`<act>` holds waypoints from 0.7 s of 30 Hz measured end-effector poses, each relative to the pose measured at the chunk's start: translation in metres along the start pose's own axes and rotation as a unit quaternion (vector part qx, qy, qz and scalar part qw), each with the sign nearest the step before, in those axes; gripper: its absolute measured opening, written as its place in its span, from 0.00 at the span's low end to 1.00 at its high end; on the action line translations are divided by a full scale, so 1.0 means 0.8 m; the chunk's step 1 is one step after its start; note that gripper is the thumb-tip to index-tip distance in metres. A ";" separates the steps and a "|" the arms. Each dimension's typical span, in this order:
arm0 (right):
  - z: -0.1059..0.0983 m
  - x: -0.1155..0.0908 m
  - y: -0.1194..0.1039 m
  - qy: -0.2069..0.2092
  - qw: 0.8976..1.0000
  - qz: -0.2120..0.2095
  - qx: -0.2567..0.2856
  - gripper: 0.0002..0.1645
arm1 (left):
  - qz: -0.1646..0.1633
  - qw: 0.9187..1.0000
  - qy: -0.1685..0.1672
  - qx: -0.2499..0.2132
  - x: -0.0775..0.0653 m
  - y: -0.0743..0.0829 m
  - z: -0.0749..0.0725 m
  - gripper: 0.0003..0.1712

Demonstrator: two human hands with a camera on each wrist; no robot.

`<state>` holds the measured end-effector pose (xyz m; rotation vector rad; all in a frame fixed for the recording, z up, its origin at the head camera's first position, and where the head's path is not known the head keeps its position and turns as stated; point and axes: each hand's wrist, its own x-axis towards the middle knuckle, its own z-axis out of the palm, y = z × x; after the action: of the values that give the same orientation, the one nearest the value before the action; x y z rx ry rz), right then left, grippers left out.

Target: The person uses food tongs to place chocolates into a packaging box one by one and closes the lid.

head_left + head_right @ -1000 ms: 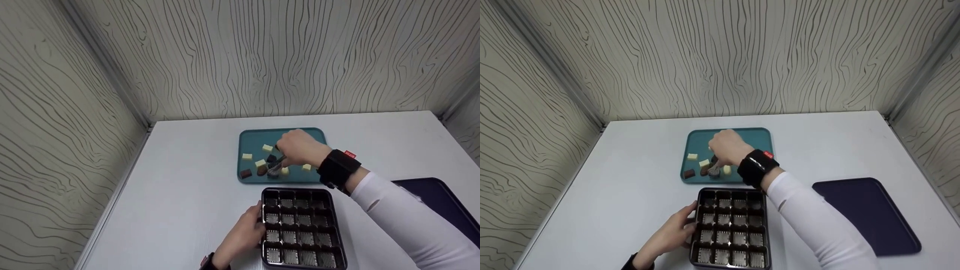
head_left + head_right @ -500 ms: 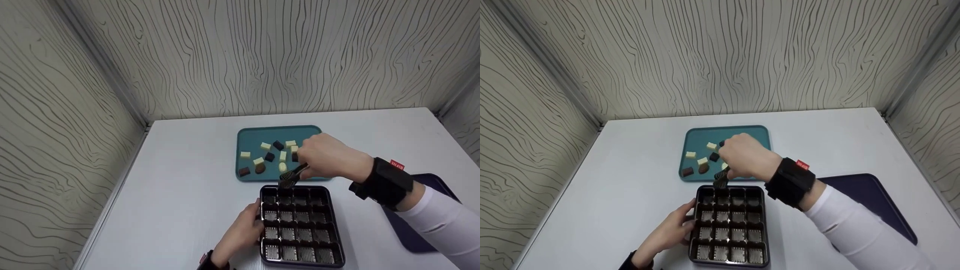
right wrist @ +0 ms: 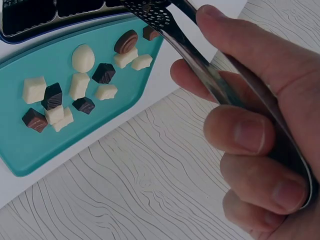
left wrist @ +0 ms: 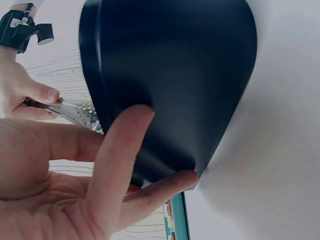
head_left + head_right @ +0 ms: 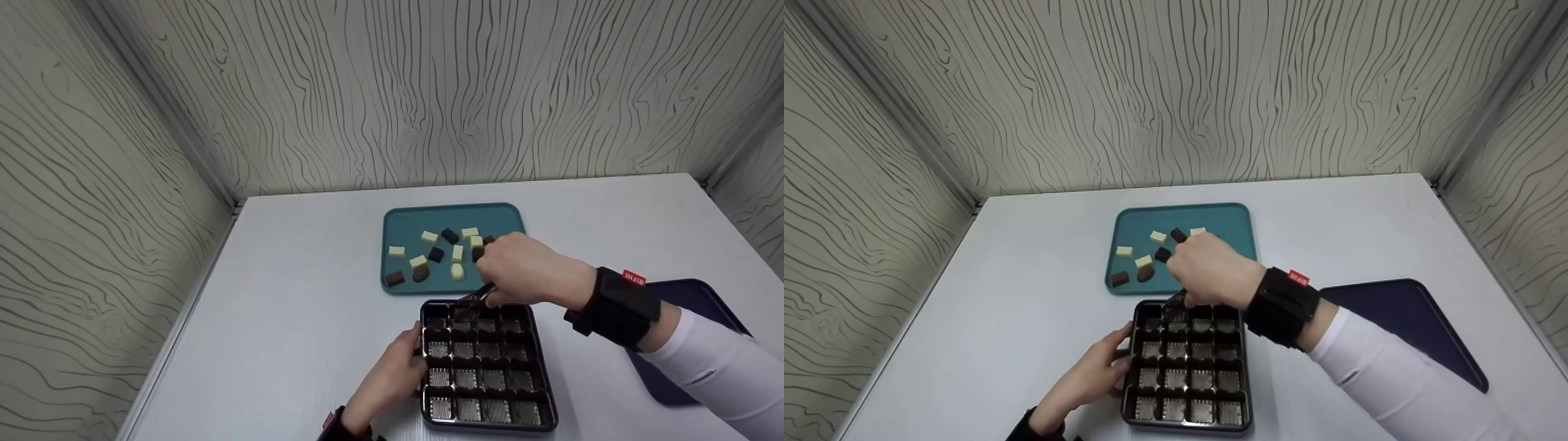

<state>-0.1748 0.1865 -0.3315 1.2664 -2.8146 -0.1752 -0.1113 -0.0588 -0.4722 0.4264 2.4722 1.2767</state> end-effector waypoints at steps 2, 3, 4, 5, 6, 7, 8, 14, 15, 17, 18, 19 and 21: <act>0.002 0.002 0.000 -0.005 1.000 0.000 -0.012 0.43 | 0.002 1.000 0.000 0.003 0.003 0.001 0.000 0.39; 0.003 0.003 0.000 -0.006 1.000 0.001 -0.016 0.43 | 0.004 1.000 0.000 0.003 0.004 0.001 0.000 0.39; 0.005 0.003 0.000 -0.007 1.000 0.001 -0.020 0.43 | 0.006 1.000 -0.001 0.004 0.006 0.001 0.000 0.39; 0.006 0.004 -0.001 -0.009 1.000 0.001 -0.025 0.43 | 0.008 1.000 -0.002 0.003 0.007 0.002 0.000 0.39; 0.007 0.004 -0.001 -0.011 1.000 0.001 -0.027 0.43 | 0.009 1.000 -0.003 0.003 0.008 0.002 0.001 0.39; 0.009 0.005 -0.002 -0.016 0.999 0.002 -0.030 0.43 | 0.011 1.000 -0.003 0.003 0.009 0.002 0.001 0.39; 0.010 0.007 -0.003 -0.020 0.999 0.003 -0.033 0.43 | 0.014 1.000 -0.003 0.004 0.009 0.002 0.002 0.39; 0.020 0.020 -0.007 -0.029 0.997 -0.006 -0.068 0.36 | 0.022 1.000 -0.001 0.012 0.012 0.000 0.001 0.39; 0.022 0.023 -0.007 -0.026 0.997 -0.008 -0.074 0.34 | 0.022 1.000 -0.002 0.011 0.012 0.000 0.001 0.39; 0.026 0.026 -0.007 -0.020 0.996 -0.013 -0.086 0.32 | 0.023 1.000 -0.001 0.011 0.013 0.001 0.000 0.39; 0.028 0.028 -0.007 -0.017 0.995 -0.014 -0.092 0.32 | 0.025 1.000 -0.001 0.010 0.013 0.001 -0.001 0.39; 0.030 0.029 -0.007 -0.016 0.995 -0.015 -0.097 0.31 | 0.026 1.000 0.000 0.010 0.013 0.001 -0.001 0.39; 0.033 0.030 -0.008 -0.018 0.995 -0.012 -0.098 0.31 | 0.026 1.000 -0.002 0.009 0.012 0.000 -0.001 0.39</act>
<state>-0.1883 0.1661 -0.3583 1.2648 -2.7300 -0.4683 -0.1199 -0.0552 -0.4731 0.5003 2.4862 1.2735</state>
